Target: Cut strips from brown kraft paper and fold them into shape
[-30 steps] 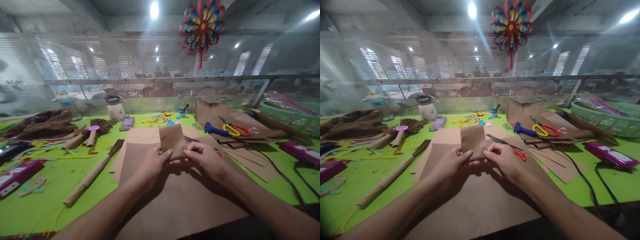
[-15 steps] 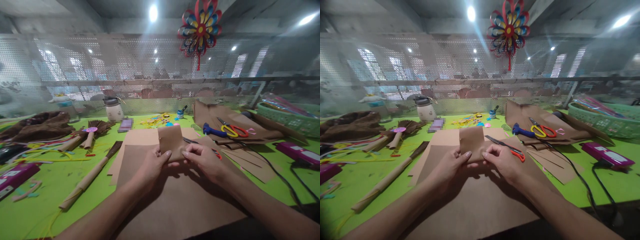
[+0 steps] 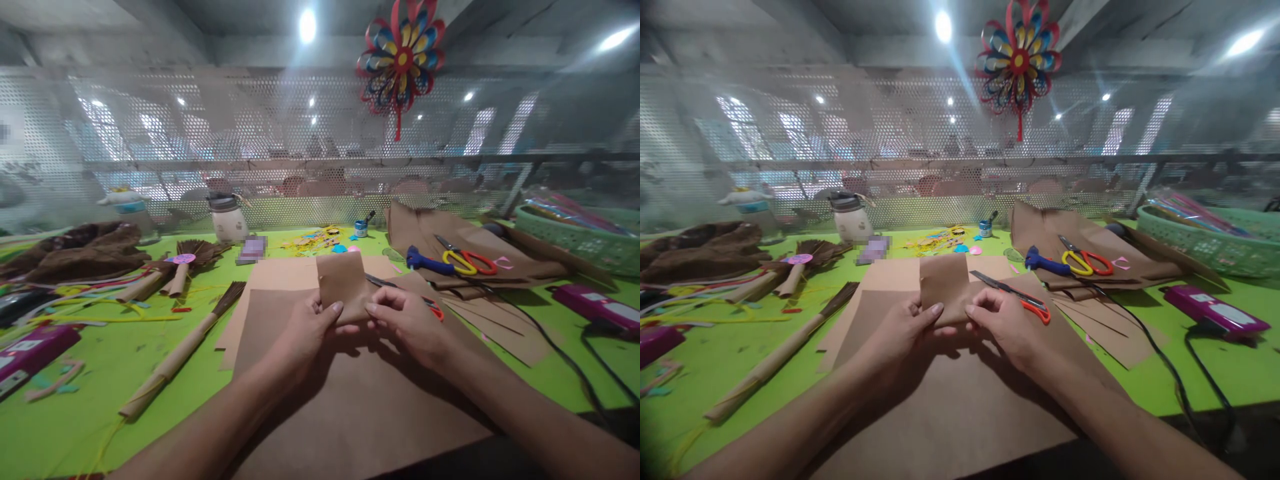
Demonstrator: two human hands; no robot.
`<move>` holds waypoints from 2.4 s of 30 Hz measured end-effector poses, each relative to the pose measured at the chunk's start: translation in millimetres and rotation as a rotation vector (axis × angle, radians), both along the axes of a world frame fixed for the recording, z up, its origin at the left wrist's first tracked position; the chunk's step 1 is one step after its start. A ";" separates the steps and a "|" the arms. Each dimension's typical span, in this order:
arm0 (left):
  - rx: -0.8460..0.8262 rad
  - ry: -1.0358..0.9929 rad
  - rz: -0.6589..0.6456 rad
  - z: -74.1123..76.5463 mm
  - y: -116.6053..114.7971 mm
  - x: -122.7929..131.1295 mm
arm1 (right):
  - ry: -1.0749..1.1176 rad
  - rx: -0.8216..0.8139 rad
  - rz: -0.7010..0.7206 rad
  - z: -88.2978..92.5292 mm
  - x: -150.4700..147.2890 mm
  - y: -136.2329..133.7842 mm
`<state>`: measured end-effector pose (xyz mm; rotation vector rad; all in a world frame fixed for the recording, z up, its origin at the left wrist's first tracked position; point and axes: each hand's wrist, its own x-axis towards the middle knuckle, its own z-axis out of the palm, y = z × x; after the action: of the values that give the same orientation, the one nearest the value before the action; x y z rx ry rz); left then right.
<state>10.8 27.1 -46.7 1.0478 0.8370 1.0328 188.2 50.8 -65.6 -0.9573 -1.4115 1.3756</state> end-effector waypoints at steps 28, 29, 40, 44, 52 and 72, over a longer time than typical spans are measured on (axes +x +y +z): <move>0.051 -0.033 -0.036 -7.9 3.3 1.3 | -0.156 -0.109 0.016 7.0 -2.9 -6.2; 0.049 -0.034 -0.029 -7.4 2.7 1.3 | -0.153 -0.103 0.021 6.6 -3.0 -6.2; 0.048 -0.028 -0.034 -4.0 2.4 -2.4 | -0.128 -0.100 0.060 3.3 -1.9 -3.7; 0.041 -0.058 -0.012 -3.5 2.0 -2.6 | -0.092 -0.108 0.074 4.1 -2.4 -4.9; 0.044 -0.190 -0.007 7.2 1.4 -2.9 | -0.137 -0.073 0.069 3.3 -1.4 -4.0; 0.081 0.007 0.225 15.4 2.9 -7.8 | -0.159 -0.096 0.067 6.2 -2.8 -6.3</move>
<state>3.0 30.0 -31.3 1.0426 0.9409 1.2618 185.4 44.5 -59.4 -1.1109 -1.5181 1.4546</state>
